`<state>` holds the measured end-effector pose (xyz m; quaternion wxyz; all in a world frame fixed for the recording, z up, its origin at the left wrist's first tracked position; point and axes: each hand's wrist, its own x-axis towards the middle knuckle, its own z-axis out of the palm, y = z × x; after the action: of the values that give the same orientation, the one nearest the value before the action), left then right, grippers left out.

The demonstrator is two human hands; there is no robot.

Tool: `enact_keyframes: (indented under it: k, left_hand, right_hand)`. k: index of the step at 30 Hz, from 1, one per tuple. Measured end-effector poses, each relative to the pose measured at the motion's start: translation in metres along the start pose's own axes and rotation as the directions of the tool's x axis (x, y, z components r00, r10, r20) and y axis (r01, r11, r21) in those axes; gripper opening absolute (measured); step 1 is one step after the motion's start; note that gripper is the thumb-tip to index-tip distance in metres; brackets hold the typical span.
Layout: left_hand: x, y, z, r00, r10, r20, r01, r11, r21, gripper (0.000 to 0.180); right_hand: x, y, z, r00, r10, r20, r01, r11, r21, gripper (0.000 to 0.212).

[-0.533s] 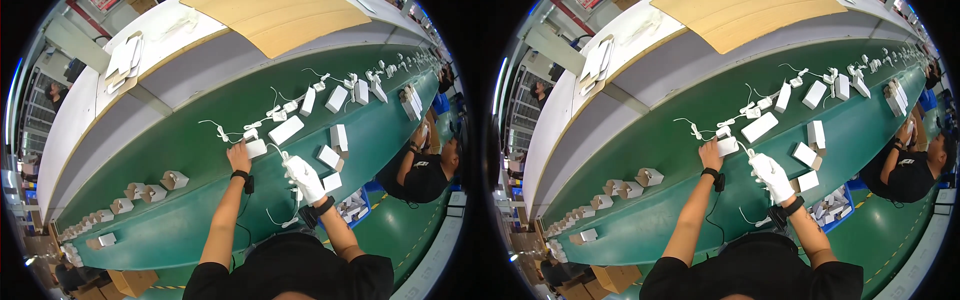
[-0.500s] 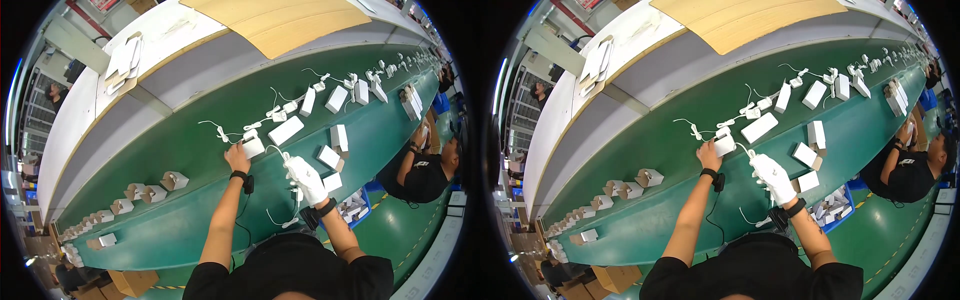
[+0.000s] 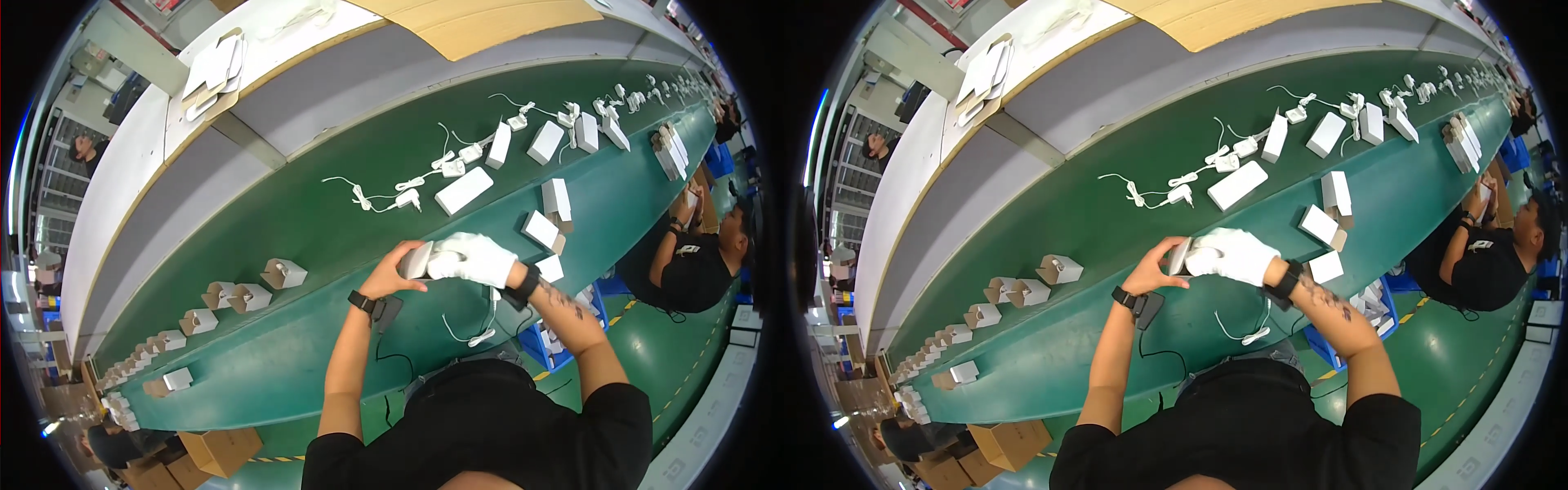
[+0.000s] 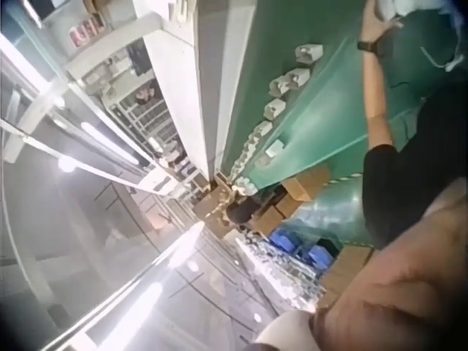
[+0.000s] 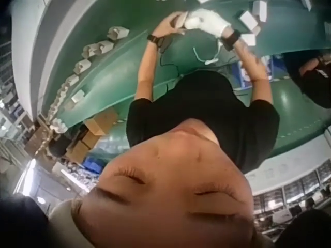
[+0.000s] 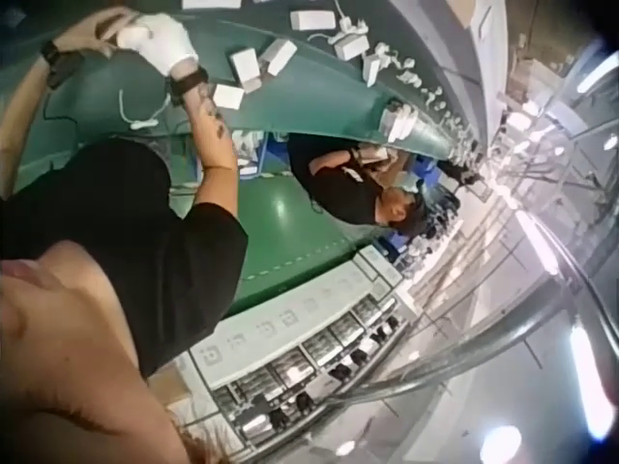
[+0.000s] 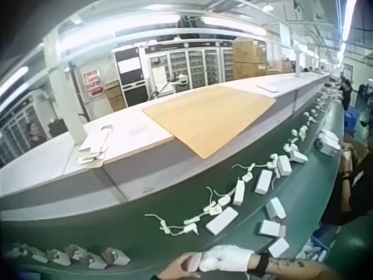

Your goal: The person packages power adapters by hand, picking up an adapter and a cardboard box, inserting the adapter into the box, and placing the filled box onto the conveyor belt. This process is repeated for multiple adapters and boxes.

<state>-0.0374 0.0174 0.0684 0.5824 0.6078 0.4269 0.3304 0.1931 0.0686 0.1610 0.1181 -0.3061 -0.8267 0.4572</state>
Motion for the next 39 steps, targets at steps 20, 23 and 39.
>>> enact_keyframes:
  k: [20,23,39]
  left_hand:
    - [-0.013,-0.046,-0.002,0.855,0.083,-0.513,-0.140,0.987,-0.074,0.072]
    - [-0.013,-0.058,-0.033,0.730,0.130,-0.671,-0.141,0.989,0.038,0.071]
    - [-0.081,-0.041,-0.035,0.252,0.102,-0.962,0.082,0.989,0.126,0.092]
  right_hand:
    - [-0.129,0.137,0.053,0.113,0.535,-0.837,-0.436,0.784,0.442,0.036]
    - [-0.165,0.246,0.063,-0.426,0.543,-0.724,-0.380,0.619,0.688,0.041]
    - [0.165,0.074,0.081,0.898,0.386,-0.212,-0.436,0.715,-0.546,0.041]
